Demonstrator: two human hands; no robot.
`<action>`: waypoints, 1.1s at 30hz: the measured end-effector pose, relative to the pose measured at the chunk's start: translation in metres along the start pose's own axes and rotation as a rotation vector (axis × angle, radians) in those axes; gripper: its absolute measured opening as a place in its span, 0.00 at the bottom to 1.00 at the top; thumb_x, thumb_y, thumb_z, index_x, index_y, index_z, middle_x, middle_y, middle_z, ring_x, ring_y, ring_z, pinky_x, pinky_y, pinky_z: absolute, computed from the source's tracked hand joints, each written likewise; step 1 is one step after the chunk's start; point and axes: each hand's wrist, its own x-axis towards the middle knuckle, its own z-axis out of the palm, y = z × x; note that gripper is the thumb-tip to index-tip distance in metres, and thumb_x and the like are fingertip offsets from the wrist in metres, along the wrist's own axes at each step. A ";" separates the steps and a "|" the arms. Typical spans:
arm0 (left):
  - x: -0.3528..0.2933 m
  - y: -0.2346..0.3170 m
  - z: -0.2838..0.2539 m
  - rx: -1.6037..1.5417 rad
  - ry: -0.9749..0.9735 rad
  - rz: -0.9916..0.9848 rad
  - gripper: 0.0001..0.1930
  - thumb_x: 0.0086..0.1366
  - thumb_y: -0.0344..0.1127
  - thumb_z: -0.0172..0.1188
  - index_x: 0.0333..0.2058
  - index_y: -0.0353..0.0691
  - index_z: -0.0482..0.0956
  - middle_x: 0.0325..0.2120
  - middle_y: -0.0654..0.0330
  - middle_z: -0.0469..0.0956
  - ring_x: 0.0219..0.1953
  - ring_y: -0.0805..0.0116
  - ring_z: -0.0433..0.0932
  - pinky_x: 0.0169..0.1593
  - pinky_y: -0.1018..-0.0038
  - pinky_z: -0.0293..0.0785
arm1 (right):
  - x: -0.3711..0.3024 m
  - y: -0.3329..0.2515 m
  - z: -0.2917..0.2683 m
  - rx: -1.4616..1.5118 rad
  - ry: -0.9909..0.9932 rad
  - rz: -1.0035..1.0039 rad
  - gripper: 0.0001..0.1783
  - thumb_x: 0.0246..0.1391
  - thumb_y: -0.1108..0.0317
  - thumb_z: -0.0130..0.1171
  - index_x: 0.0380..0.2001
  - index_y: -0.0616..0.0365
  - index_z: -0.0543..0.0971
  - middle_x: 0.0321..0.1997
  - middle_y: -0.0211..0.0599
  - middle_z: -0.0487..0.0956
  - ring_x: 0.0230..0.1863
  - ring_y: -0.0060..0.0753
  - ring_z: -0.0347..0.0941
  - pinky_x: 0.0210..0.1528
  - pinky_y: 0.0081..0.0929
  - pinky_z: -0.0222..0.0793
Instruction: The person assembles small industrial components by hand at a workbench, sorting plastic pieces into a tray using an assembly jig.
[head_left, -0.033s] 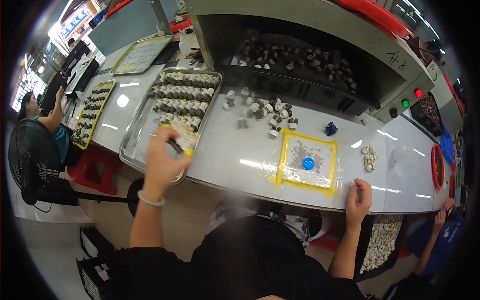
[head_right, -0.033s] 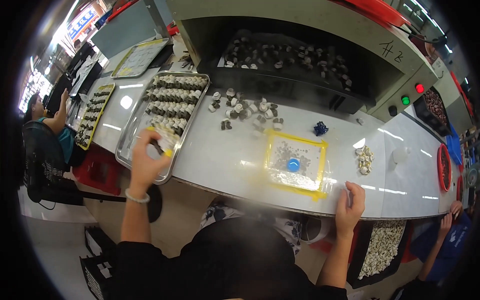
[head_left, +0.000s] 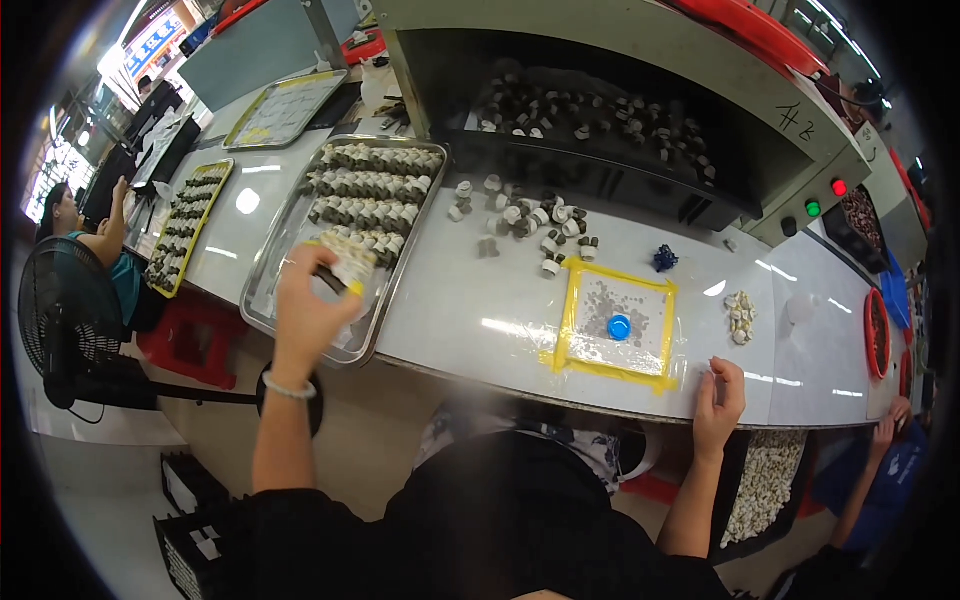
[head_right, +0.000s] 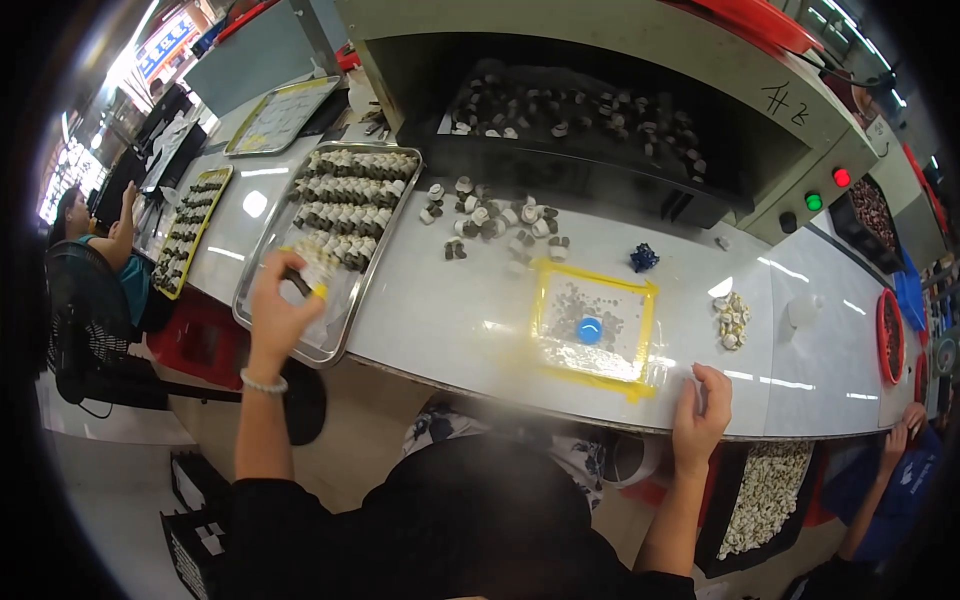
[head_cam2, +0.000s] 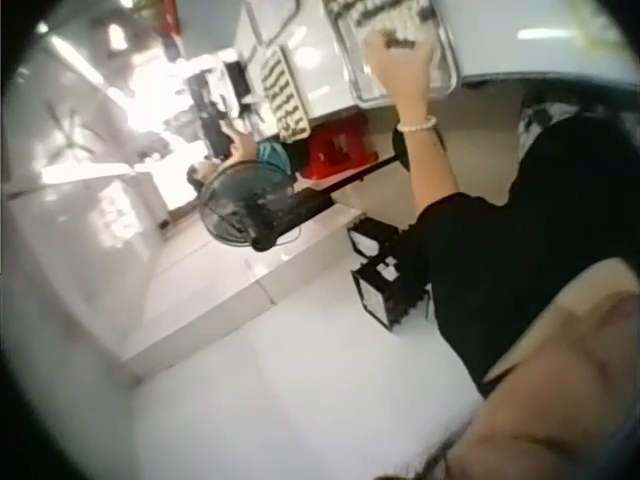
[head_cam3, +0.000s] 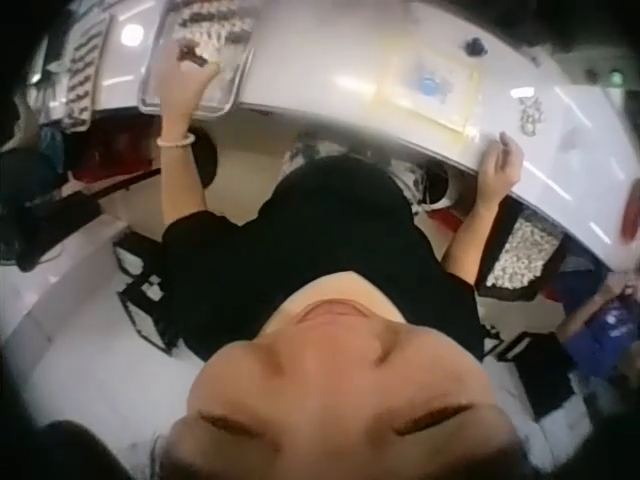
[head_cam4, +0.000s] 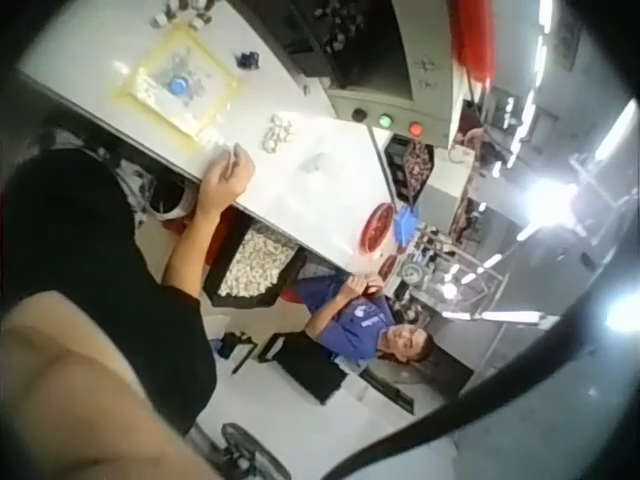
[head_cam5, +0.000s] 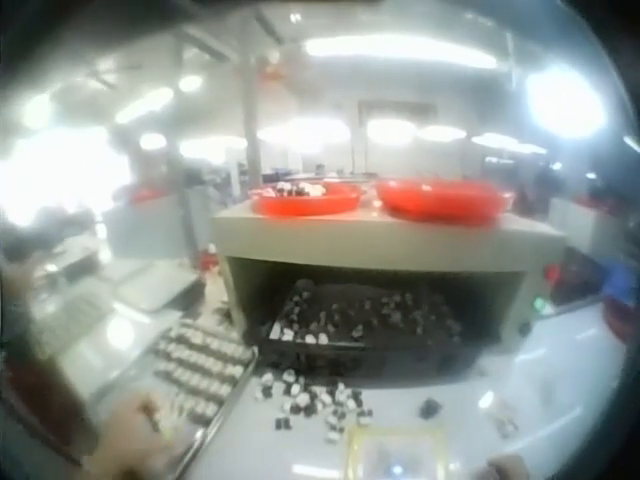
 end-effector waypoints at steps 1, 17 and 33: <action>0.011 -0.025 -0.013 0.050 0.030 -0.034 0.17 0.41 0.30 0.64 0.32 0.36 0.70 0.30 0.54 0.71 0.34 0.60 0.72 0.41 0.70 0.69 | 0.000 0.000 0.000 0.010 -0.003 0.000 0.09 0.54 0.81 0.50 0.40 0.67 0.73 0.41 0.38 0.73 0.43 0.29 0.70 0.49 0.23 0.66; 0.052 -0.125 -0.018 0.376 -0.016 -0.239 0.18 0.44 0.37 0.65 0.32 0.36 0.71 0.30 0.51 0.71 0.37 0.53 0.70 0.42 0.62 0.68 | 0.000 -0.002 0.004 -0.026 -0.011 0.078 0.10 0.53 0.81 0.51 0.39 0.67 0.74 0.40 0.41 0.74 0.42 0.34 0.72 0.48 0.27 0.68; 0.046 -0.126 -0.014 0.214 -0.091 -0.286 0.17 0.51 0.39 0.61 0.37 0.36 0.72 0.37 0.50 0.74 0.41 0.51 0.71 0.47 0.63 0.67 | 0.000 -0.002 0.006 -0.057 -0.004 0.089 0.08 0.54 0.80 0.52 0.39 0.66 0.74 0.39 0.39 0.75 0.41 0.31 0.72 0.46 0.24 0.67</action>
